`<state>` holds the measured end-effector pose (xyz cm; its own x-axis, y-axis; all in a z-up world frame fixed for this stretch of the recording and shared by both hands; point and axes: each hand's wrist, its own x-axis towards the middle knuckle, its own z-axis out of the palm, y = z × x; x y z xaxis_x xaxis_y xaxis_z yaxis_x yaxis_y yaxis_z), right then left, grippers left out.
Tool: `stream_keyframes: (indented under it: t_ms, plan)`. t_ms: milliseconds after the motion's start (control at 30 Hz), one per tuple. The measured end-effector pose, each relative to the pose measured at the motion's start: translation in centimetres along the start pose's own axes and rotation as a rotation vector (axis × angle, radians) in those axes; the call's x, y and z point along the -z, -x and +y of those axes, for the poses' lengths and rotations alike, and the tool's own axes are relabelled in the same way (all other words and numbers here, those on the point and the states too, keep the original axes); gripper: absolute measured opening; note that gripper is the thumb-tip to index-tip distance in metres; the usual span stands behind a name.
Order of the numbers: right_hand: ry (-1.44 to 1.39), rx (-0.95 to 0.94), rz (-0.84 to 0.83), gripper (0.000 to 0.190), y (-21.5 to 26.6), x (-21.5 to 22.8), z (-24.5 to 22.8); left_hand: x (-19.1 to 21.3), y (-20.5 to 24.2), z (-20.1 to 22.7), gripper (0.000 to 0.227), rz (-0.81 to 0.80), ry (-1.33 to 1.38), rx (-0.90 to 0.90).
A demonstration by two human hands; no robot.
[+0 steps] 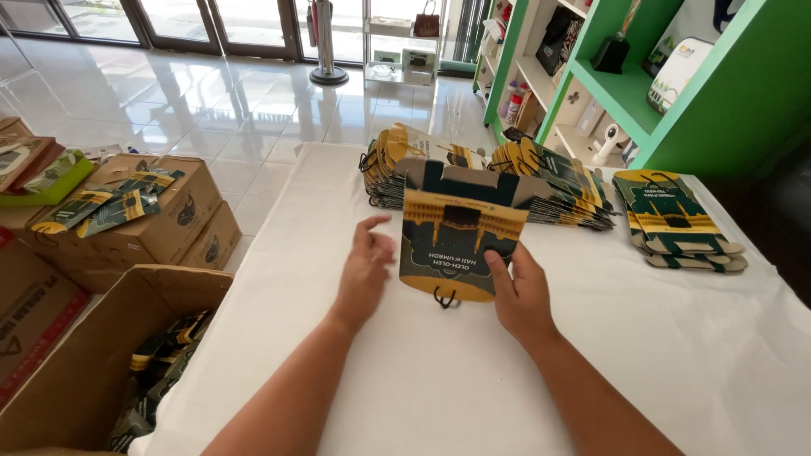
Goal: Folding and assembling cardboard souvenir boxes from flat templates at a workshop table.
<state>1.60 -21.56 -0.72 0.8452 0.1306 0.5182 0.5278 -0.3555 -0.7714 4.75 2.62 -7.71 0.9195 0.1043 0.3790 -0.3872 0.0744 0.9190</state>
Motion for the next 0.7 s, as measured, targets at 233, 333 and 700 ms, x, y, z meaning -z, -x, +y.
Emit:
stream_keyframes:
  t_ms: [233,333,700]
  plan:
    - [-0.159,-0.138,-0.144,0.032,-0.3,-1.0,0.6,-5.1,3.0,9.1,0.031,-0.009,-0.232,0.082]
    - [-0.184,-0.164,-0.176,0.035,-0.3,-1.2,0.5,-5.1,3.0,9.1,0.029,-0.029,-0.222,0.07]
    - [-0.255,0.141,-0.425,0.08,0.5,-2.4,-1.7,-5.7,3.5,8.4,0.111,-0.274,-0.152,-0.343]
